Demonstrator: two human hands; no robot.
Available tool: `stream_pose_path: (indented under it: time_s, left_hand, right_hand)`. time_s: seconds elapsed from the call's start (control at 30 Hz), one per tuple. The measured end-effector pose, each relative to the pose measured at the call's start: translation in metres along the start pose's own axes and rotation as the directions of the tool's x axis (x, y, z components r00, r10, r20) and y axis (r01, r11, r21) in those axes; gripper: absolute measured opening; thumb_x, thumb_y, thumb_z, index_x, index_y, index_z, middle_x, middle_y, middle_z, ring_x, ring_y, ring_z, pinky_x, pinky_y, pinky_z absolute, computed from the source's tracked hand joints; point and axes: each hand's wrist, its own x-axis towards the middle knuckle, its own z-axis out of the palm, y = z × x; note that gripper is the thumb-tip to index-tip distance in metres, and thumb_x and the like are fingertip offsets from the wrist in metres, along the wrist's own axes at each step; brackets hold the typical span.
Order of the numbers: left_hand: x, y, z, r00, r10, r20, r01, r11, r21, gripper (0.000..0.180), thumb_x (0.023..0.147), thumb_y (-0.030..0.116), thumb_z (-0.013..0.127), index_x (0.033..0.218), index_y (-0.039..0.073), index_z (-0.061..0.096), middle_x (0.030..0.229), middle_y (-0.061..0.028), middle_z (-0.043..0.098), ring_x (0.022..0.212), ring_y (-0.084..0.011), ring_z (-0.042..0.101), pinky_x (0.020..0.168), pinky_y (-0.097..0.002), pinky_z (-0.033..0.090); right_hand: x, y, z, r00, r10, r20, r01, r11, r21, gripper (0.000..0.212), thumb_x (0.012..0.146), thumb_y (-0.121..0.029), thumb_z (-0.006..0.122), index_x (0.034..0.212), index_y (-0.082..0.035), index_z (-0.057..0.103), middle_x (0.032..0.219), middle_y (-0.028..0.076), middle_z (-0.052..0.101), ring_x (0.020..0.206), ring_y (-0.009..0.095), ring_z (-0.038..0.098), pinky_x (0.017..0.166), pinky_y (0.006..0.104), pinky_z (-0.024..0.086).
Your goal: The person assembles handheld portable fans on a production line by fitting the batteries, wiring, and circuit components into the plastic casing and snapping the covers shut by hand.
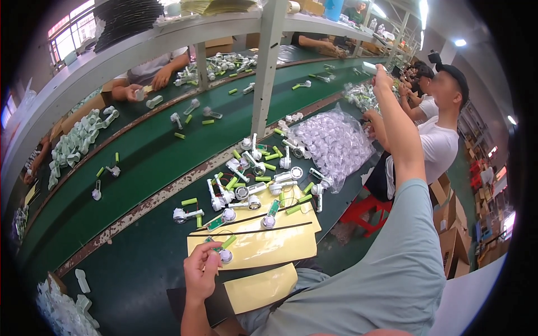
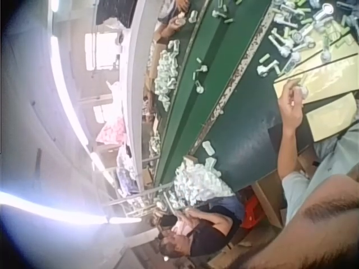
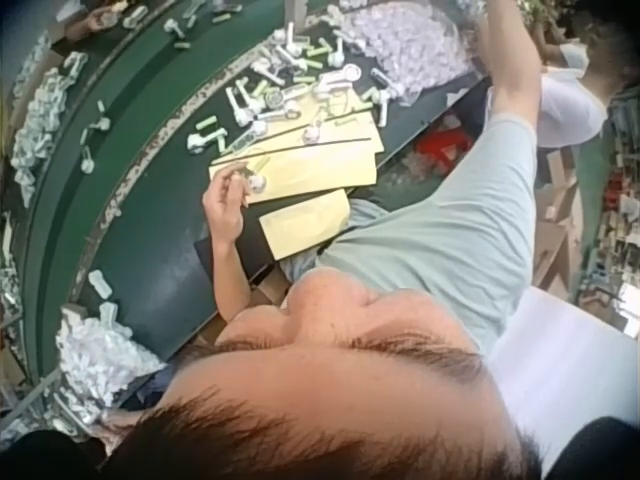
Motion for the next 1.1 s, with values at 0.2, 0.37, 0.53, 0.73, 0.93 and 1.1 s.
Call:
stream_pose_path:
  time_s: [0.2, 0.37, 0.53, 0.73, 0.93, 1.1]
  left_hand:
    - [0.001, 0.000, 0.001, 1.000, -0.011, 0.004, 0.011, 1.000, 0.016, 0.024, 0.096, 0.012, 0.053, 0.112, -0.004, 0.062, 0.073, -0.0029, 0.060, 0.066, -0.0059, 0.056, 0.054, -0.0195, 0.042]
    - [0.002, -0.001, 0.001, 1.000, -0.015, 0.013, 0.014, 0.999, 0.031, 0.024, 0.096, 0.012, 0.054, 0.113, -0.003, 0.062, 0.074, -0.0031, 0.060, 0.066, -0.0061, 0.057, 0.054, -0.0196, 0.043]
    - [0.000, -0.002, 0.001, 1.000, -0.018, 0.017, 0.017, 0.999, 0.033, 0.024, 0.096, 0.012, 0.054, 0.113, -0.003, 0.061, 0.074, -0.0031, 0.060, 0.066, -0.0068, 0.057, 0.055, -0.0202, 0.044]
    - [-0.004, -0.005, -0.002, 0.999, -0.042, 0.001, 0.041, 0.995, 0.090, 0.025, 0.095, 0.010, 0.055, 0.116, -0.002, 0.061, 0.080, -0.0030, 0.062, 0.072, -0.0071, 0.058, 0.066, -0.0225, 0.049]
    - [0.005, -0.007, 0.002, 1.000, 0.022, 0.022, -0.025, 0.993, 0.113, 0.024, 0.096, 0.010, 0.056, 0.118, 0.001, 0.061, 0.075, 0.0016, 0.055, 0.064, -0.0023, 0.048, 0.058, -0.0201, 0.041]
    - [0.007, -0.009, 0.001, 1.000, 0.024, -0.005, -0.023, 0.989, 0.147, 0.022, 0.096, 0.011, 0.057, 0.116, 0.002, 0.061, 0.071, 0.0020, 0.054, 0.060, -0.0022, 0.047, 0.054, -0.0199, 0.039]
  right_hand:
    - [0.002, -0.001, 0.008, 1.000, -0.012, 0.022, 0.014, 0.993, -0.118, 0.034, 0.074, -0.030, 0.076, 0.079, 0.001, 0.063, 0.068, 0.008, 0.059, 0.054, 0.015, 0.053, 0.046, 0.0305, 0.046]
    - [0.009, -0.004, 0.013, 1.000, 0.000, 0.026, 0.004, 0.982, -0.188, 0.037, 0.073, -0.030, 0.076, 0.086, 0.003, 0.065, 0.074, 0.009, 0.064, 0.058, 0.016, 0.058, 0.048, 0.0306, 0.048]
    - [0.010, 0.003, 0.019, 0.998, -0.020, 0.056, 0.032, 0.972, -0.232, 0.041, 0.073, -0.033, 0.076, 0.087, 0.004, 0.066, 0.076, 0.010, 0.065, 0.059, 0.016, 0.059, 0.050, 0.0325, 0.049]
    - [0.039, 0.050, 0.042, 0.964, 0.011, 0.266, 0.013, 0.996, -0.090, 0.045, 0.078, -0.041, 0.075, 0.090, 0.000, 0.061, 0.070, 0.008, 0.056, 0.058, 0.018, 0.054, 0.050, 0.0345, 0.045]
    - [0.089, 0.055, 0.031, 0.912, 0.128, 0.390, -0.059, 0.981, -0.184, 0.031, 0.079, -0.037, 0.071, 0.080, -0.009, 0.057, 0.062, 0.001, 0.053, 0.051, 0.011, 0.052, 0.043, 0.0252, 0.042]
    - [0.055, 0.062, 0.047, 0.949, 0.153, 0.276, -0.095, 0.973, -0.212, 0.035, 0.073, -0.034, 0.075, 0.088, -0.005, 0.061, 0.080, 0.004, 0.060, 0.057, 0.013, 0.055, 0.045, 0.0251, 0.043]
